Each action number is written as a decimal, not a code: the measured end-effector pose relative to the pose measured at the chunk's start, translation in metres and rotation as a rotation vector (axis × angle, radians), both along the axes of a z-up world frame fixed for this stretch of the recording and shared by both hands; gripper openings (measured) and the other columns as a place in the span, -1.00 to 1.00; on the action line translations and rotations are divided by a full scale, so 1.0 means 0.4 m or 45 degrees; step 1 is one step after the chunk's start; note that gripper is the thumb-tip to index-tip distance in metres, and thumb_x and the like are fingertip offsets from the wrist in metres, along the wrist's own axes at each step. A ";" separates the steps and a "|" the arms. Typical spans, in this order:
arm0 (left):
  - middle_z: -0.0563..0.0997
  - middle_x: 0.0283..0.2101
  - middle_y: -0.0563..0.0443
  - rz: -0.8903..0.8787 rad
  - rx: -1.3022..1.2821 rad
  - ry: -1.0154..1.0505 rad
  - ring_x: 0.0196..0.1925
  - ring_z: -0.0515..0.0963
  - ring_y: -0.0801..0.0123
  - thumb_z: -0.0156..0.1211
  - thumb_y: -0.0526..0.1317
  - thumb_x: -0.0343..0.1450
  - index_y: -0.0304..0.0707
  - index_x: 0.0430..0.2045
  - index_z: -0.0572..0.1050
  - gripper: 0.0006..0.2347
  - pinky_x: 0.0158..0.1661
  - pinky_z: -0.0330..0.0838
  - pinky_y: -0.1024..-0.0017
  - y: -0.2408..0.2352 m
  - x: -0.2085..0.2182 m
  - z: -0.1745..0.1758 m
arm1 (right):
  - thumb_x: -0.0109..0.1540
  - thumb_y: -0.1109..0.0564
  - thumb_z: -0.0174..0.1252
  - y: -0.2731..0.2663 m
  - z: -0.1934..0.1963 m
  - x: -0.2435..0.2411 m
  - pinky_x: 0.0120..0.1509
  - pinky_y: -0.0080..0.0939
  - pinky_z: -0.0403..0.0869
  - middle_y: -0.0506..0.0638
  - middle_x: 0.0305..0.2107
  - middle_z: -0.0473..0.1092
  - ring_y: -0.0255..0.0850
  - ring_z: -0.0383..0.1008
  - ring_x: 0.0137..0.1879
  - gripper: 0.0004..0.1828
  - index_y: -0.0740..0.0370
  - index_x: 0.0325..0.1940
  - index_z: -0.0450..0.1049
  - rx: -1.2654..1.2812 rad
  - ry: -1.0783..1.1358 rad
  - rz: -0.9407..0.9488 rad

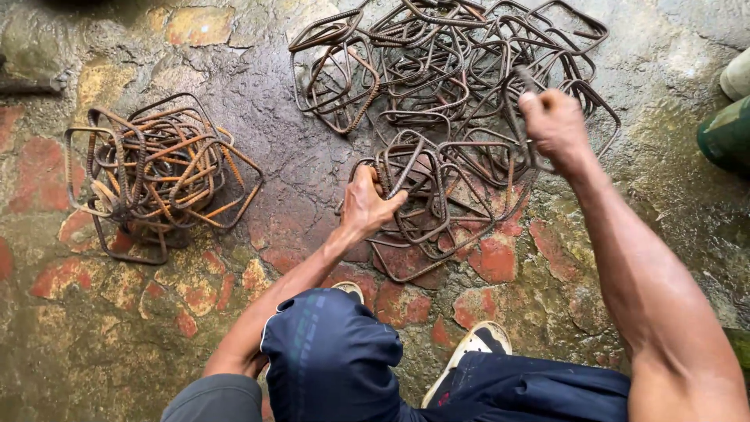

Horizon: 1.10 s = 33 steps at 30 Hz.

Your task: Stacking square metal rebar stirrups into a neat pile

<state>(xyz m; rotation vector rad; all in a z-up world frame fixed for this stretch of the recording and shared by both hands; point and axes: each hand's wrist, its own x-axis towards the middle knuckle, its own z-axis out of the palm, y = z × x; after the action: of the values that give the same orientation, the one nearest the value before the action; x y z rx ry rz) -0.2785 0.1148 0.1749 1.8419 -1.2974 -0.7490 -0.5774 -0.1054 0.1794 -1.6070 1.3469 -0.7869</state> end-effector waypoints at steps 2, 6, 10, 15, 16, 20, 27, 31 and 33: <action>0.53 -0.37 -0.29 -0.121 0.076 0.136 -0.29 0.64 -0.07 0.61 -0.05 0.21 -0.60 -0.16 0.35 -0.39 -0.23 0.56 0.07 0.008 0.008 0.004 | 0.53 -0.08 0.13 0.077 0.038 0.066 -0.17 0.11 0.40 0.33 -0.41 0.43 0.15 0.48 -0.25 -0.53 0.42 -0.18 0.53 -0.190 0.335 0.164; 0.63 -0.43 -0.29 -0.306 0.099 0.067 -0.37 0.69 -0.07 0.58 -0.03 0.24 -0.55 -0.26 0.41 -0.47 -0.31 0.61 0.09 0.020 -0.027 0.089 | 0.50 -0.18 0.08 0.127 0.018 0.143 -0.15 0.06 0.47 0.18 -0.44 0.48 0.07 0.54 -0.27 -0.55 0.27 -0.15 0.53 -0.012 0.375 0.220; 0.60 -0.54 -0.35 -0.591 -0.116 -0.158 -0.48 0.66 -0.08 0.45 -0.06 0.32 -0.49 -0.43 0.43 -0.61 -0.41 0.59 0.13 0.029 -0.058 0.027 | 0.48 -0.07 -0.04 0.166 0.025 0.198 -0.09 0.04 0.49 0.27 -0.35 0.52 0.07 0.56 -0.20 -0.62 0.34 -0.10 0.39 0.169 0.217 0.301; 0.54 -0.57 -0.21 -0.621 -0.260 -0.486 -0.47 0.63 -0.11 0.05 0.09 0.53 -0.18 -0.61 0.40 -0.61 -0.49 0.47 0.03 0.010 -0.038 -0.041 | 0.36 -0.07 0.15 0.180 -0.106 0.189 -0.06 0.04 0.49 0.17 -0.34 0.55 0.05 0.58 -0.17 -0.69 0.25 -0.12 0.42 0.196 0.238 0.421; 0.55 -0.58 -0.06 -0.692 -0.286 -0.504 -0.51 0.62 0.08 0.03 0.03 0.55 -0.13 -0.62 0.43 -0.64 -0.47 0.52 0.21 0.010 -0.029 -0.031 | 0.33 -0.04 0.16 0.191 -0.105 0.205 -0.01 0.15 0.47 0.26 -0.32 0.55 0.18 0.56 -0.11 -0.69 0.29 -0.13 0.45 0.151 0.257 0.483; 0.40 -0.64 -0.05 -0.466 -0.519 -0.620 -0.56 0.52 0.10 0.16 -0.05 0.55 -0.14 -0.62 0.36 -0.67 -0.50 0.42 0.28 -0.047 0.088 -0.059 | 0.38 -0.22 0.04 0.174 -0.214 0.224 0.08 0.18 0.39 0.25 -0.34 0.50 0.08 0.48 -0.06 -0.48 0.35 -0.21 0.48 0.248 0.175 0.486; 0.56 -0.56 0.12 -0.186 -0.240 -0.156 -0.47 0.57 0.23 0.06 0.11 0.59 0.09 -0.56 0.53 -0.66 -0.32 0.47 0.39 -0.033 0.276 -0.106 | 0.32 -0.29 0.03 0.209 -0.276 0.219 0.15 0.16 0.47 -0.02 -0.35 0.62 0.14 0.59 -0.01 -0.53 0.11 -0.33 0.51 0.148 0.536 0.844; 0.54 -0.60 0.04 -0.273 -0.342 -0.087 -0.49 0.58 0.26 0.06 0.12 0.57 0.00 -0.59 0.52 -0.63 -0.34 0.48 0.38 -0.023 0.227 -0.090 | 0.16 -0.13 0.31 0.257 -0.299 0.206 0.05 0.18 0.52 0.19 -0.19 0.47 0.26 0.49 0.01 -0.64 0.20 -0.39 0.45 -0.219 0.621 0.824; 0.53 -0.63 -0.01 -0.276 -0.372 -0.083 -0.53 0.57 0.20 0.07 0.12 0.56 -0.03 -0.63 0.49 -0.61 -0.37 0.47 0.36 -0.005 0.192 -0.088 | 0.11 -0.13 0.35 0.249 -0.343 0.199 0.06 0.14 0.53 0.14 -0.11 0.40 0.23 0.46 0.05 -0.63 0.18 -0.41 0.44 -0.329 0.644 0.812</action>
<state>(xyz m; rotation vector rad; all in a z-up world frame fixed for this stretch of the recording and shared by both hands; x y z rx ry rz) -0.2018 0.1126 0.1397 1.5198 -1.5765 -0.5785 -0.4977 -0.0060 0.0421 -2.3779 0.9658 -0.1676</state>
